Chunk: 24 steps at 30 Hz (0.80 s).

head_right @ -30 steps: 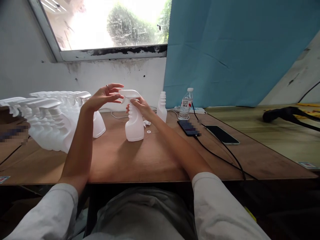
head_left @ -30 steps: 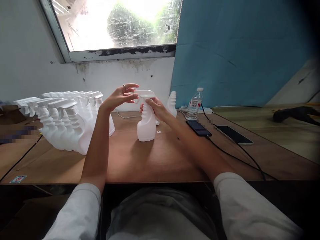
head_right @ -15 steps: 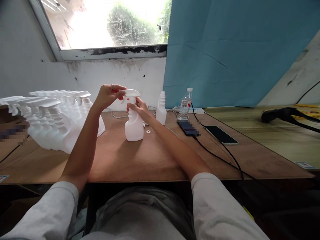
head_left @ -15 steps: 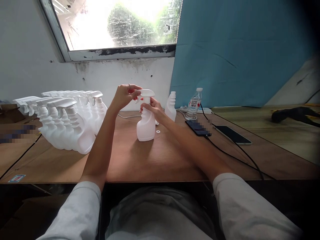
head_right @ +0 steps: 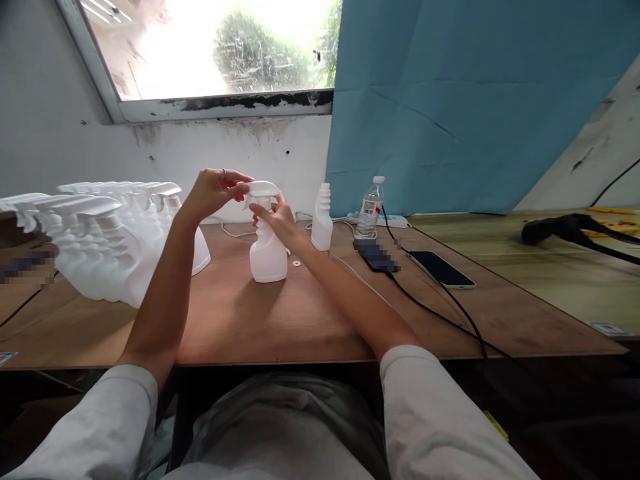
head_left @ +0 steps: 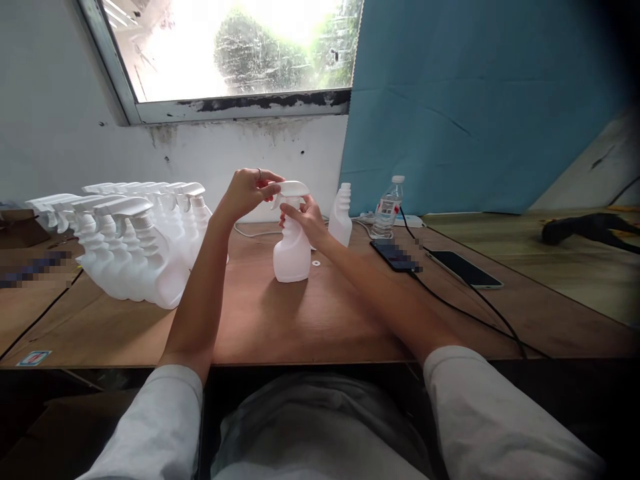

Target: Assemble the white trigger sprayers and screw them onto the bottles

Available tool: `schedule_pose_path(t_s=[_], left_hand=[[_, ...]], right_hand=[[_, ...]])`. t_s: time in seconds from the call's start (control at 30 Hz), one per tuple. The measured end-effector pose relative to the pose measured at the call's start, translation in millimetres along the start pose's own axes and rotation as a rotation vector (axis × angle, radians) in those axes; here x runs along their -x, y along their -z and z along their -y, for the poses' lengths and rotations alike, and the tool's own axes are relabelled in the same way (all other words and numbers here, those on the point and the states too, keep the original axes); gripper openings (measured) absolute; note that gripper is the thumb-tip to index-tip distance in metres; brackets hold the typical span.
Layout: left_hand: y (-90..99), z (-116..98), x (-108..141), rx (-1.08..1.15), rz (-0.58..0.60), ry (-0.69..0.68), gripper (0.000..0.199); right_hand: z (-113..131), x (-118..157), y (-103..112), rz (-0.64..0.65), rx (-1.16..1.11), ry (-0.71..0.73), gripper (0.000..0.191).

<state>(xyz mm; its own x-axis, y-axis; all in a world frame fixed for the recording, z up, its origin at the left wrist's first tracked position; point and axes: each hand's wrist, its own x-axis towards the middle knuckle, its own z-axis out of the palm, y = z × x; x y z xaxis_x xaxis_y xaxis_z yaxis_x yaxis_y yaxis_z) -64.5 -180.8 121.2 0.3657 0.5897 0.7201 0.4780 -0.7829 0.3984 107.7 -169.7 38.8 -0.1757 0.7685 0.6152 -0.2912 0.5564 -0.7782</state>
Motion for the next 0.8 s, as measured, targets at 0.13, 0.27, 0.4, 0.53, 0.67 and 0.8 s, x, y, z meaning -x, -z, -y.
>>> schedule_pose_path(t_s=[0.13, 0.27, 0.4, 0.53, 0.67, 0.8], left_hand=[[0.2, 0.5, 0.0, 0.022, 0.022, 0.009, 0.025], [0.0, 0.6, 0.2, 0.038, 0.029, 0.013, 0.026], [-0.2, 1.2, 0.4, 0.052, 0.035, 0.008, 0.026], [0.3, 1.4, 0.3, 0.032, 0.032, 0.007, 0.027], [1.0, 0.1, 0.5, 0.038, 0.037, 0.01, 0.026], [2.3, -2.2, 1.3, 0.037, 0.059, 0.008, 0.025]], right_hand=[[0.3, 0.3, 1.4, 0.035, -0.03, -0.024, 0.052], [1.0, 0.9, 2.5, 0.021, -0.034, -0.01, 0.051], [1.6, 1.3, 3.8, 0.022, -0.023, -0.04, 0.052], [1.2, 1.4, 6.4, 0.06, -0.06, -0.031, 0.045], [-0.9, 0.4, 6.6, 0.048, -0.07, -0.063, 0.036], [-1.7, 0.3, 4.6, -0.028, -0.008, -0.064, 0.04]])
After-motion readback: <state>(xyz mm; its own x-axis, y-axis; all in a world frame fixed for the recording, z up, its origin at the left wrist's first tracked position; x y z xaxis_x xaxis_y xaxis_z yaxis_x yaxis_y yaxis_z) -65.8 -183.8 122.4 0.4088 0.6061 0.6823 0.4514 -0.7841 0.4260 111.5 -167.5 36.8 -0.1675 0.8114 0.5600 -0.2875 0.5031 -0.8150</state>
